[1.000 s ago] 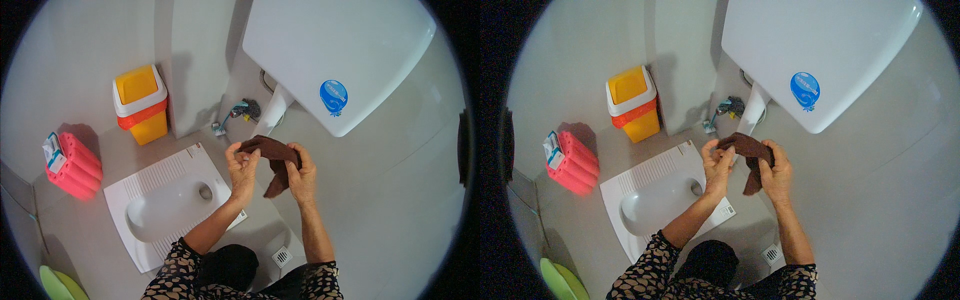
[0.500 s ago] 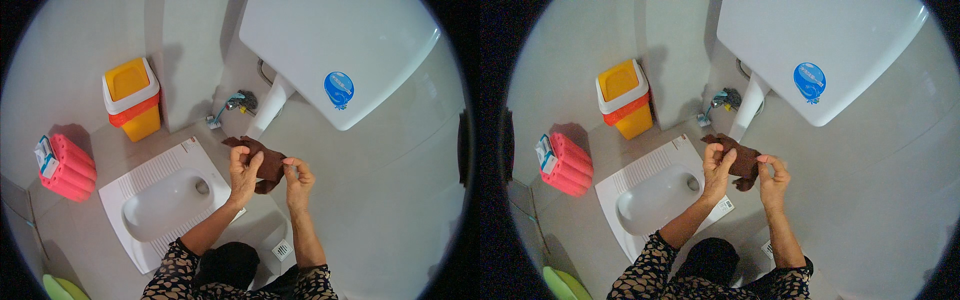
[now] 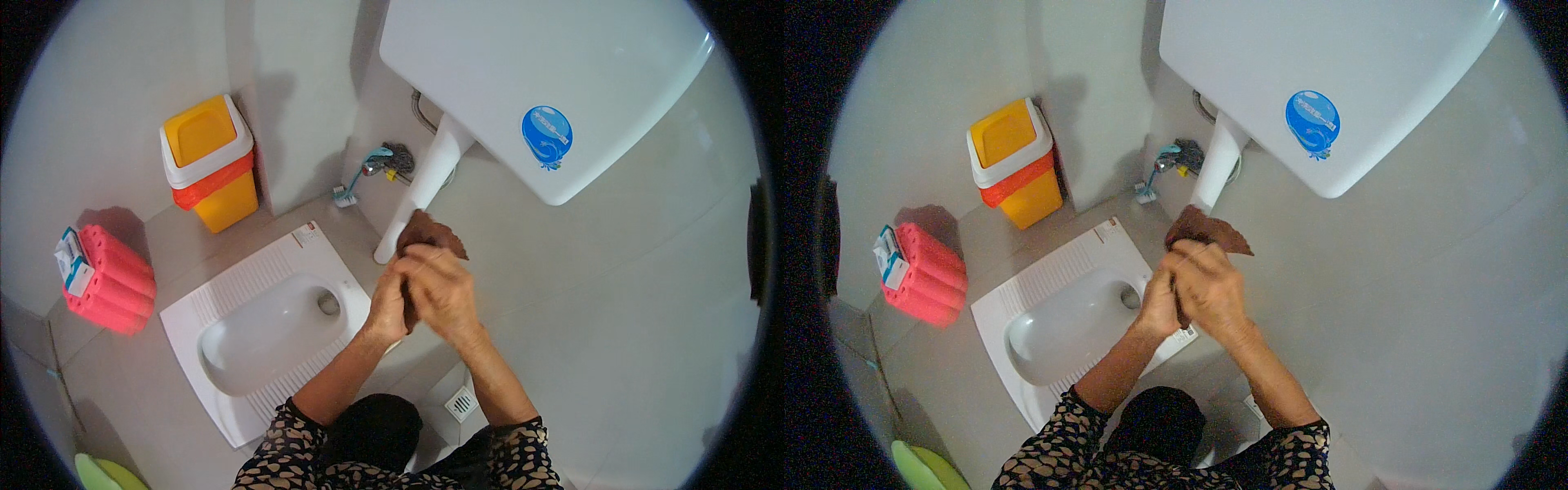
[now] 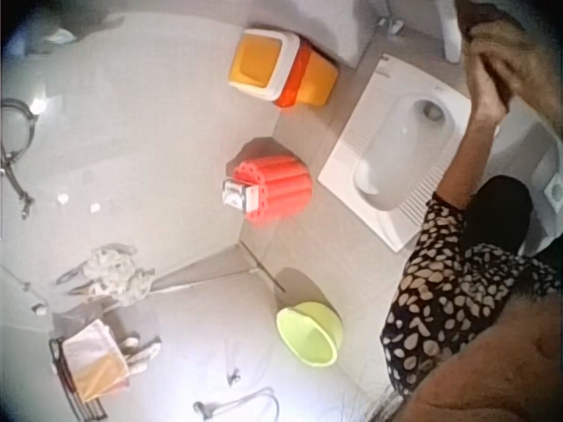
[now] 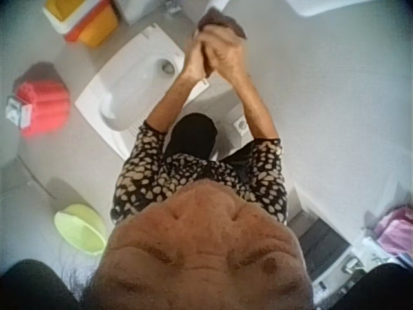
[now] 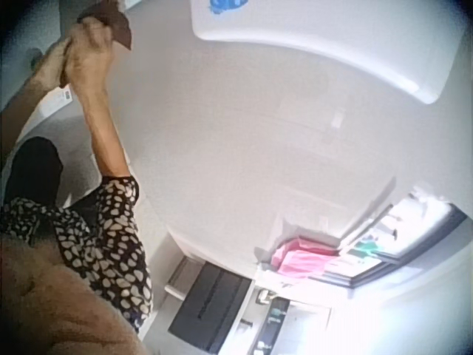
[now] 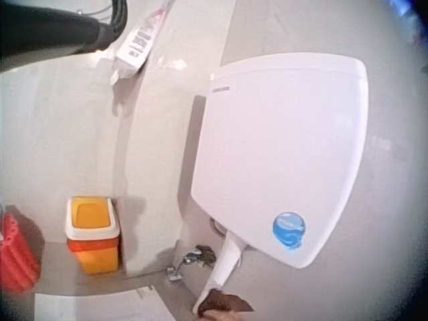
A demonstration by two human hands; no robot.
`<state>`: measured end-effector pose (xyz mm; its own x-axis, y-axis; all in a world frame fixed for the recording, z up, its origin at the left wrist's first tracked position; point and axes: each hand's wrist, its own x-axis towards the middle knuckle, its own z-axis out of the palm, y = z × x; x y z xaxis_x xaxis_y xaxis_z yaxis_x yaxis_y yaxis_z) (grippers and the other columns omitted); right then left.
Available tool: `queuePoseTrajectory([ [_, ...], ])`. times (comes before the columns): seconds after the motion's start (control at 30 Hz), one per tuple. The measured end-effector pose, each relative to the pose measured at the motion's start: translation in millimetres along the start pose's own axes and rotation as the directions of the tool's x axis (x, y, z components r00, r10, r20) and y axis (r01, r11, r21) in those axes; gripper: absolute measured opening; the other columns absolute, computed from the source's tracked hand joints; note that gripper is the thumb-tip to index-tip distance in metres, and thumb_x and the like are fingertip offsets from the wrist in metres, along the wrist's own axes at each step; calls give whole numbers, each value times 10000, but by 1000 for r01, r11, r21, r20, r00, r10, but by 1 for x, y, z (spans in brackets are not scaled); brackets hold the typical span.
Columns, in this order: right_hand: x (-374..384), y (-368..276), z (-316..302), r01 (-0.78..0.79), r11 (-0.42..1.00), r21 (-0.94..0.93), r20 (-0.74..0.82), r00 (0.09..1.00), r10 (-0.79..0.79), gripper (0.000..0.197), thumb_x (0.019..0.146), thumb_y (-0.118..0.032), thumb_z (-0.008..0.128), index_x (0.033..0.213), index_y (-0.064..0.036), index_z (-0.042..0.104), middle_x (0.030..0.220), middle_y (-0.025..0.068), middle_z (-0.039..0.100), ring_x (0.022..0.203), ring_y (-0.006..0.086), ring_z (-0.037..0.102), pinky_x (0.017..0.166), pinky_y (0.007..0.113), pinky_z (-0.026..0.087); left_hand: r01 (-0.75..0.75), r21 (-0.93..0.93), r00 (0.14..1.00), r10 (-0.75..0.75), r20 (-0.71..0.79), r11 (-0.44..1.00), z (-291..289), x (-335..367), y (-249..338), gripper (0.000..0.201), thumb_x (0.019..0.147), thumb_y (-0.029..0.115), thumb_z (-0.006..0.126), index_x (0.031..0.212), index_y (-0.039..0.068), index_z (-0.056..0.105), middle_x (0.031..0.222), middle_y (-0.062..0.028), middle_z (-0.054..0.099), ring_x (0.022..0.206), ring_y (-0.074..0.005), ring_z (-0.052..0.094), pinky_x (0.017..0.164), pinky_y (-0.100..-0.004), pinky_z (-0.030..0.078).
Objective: The person cleans a bathroom by wiping the toilet cistern and surrounding tiled walls with a brown cloth. They then rinse the cloth in the sink, wring it out, and continue wiping the wall above the toilet.
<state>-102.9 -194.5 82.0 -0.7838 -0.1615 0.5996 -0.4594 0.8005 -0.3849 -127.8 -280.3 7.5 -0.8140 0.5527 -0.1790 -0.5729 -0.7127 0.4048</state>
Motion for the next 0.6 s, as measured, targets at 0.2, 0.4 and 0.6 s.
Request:
queuePoseTrajectory([
  [0.2, -12, -8, -30, 74, 997, -7, -24, 997, -75, 356, 693, 31, 621, 1028, -81, 666, 1221, 164, 520, 1024, 279, 543, 718, 344, 483, 18, -289, 976, 45, 211, 957, -21, 26, -1, 351, 980, 381, 378, 1173, 106, 476, 1020, -55, 561, 934, -191, 573, 809, -343, 502],
  [0.4, -53, 47, -136, -148, 804, -576, -277, 961, -22, 327, 738, 81, 564, 1008, -80, 653, 1173, 134, 550, 1030, 257, 537, 715, 338, 449, -579, 62, 815, 578, 41, 813, 61, 77, 33, 322, 933, 104, 490, 1237, 87, 388, 1137, -60, 488, 951, -155, 506, 836, -308, 447],
  [0.6, -83, 74, -220, -49, 342, -938, -140, 958, -249, 321, 782, 51, 548, 1065, -76, 631, 1203, 113, 546, 1077, 289, 513, 861, 383, 429, -735, 502, 628, 737, 250, 457, 104, 143, 25, 319, 884, 156, 492, 1149, -11, 430, 1139, -136, 448, 1069, -248, 413, 1001, -425, 265],
])
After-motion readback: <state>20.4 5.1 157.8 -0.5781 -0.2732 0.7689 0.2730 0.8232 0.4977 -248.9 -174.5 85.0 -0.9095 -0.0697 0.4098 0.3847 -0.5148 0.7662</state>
